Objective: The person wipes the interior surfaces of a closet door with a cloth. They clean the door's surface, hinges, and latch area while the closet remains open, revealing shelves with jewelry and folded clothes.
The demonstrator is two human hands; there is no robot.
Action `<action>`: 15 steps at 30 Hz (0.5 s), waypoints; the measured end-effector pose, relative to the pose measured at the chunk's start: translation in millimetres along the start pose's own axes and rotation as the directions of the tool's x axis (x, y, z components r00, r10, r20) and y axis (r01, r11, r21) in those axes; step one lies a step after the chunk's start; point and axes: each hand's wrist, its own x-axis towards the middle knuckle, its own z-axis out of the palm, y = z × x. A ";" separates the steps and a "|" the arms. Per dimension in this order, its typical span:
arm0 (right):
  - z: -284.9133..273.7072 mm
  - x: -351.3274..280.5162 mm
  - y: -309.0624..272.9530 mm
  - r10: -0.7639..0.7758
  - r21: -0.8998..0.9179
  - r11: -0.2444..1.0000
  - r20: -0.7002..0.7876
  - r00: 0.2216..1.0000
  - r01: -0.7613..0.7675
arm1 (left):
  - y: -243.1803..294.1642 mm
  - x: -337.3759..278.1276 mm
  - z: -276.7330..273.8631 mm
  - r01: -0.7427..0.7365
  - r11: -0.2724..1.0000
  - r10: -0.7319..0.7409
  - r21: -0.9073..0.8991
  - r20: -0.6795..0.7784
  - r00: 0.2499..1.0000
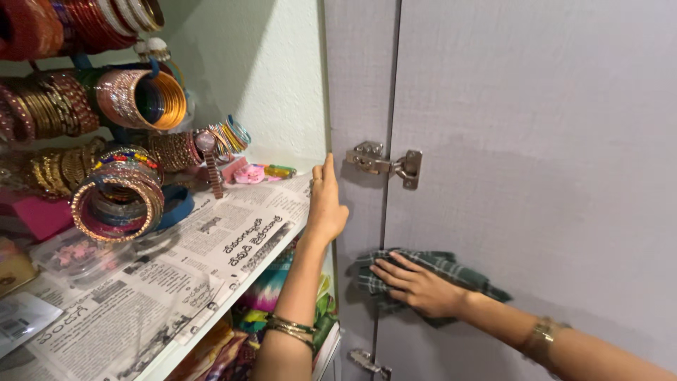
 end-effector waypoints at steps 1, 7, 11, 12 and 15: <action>-10.5 -8.6 2.0 0.023 0.031 0.999 0.048 0.999 -0.025 | 0.7 0.7 -1.2 0.008 1.000 -0.008 0.002 0.008 1.000; -128.9 -43.9 56.6 0.507 -0.316 0.684 -0.443 0.740 -0.658 | 8.6 -2.8 0.1 0.031 0.999 -0.031 -0.010 -0.001 1.000; -150.5 -35.6 61.9 0.489 -0.245 0.574 -0.663 0.567 -0.781 | 9.0 -3.7 0.9 0.034 0.999 -0.035 -0.020 -0.014 0.999; -142.2 -31.9 56.2 0.515 -0.253 0.588 -0.615 0.597 -0.768 | 8.0 -3.7 1.1 0.031 0.999 -0.031 -0.021 -0.009 0.999; -103.6 -28.7 36.0 0.375 -0.388 0.791 -0.304 0.876 -0.473 | 2.8 -1.6 0.1 -0.008 1.000 0.007 -0.028 -0.010 1.000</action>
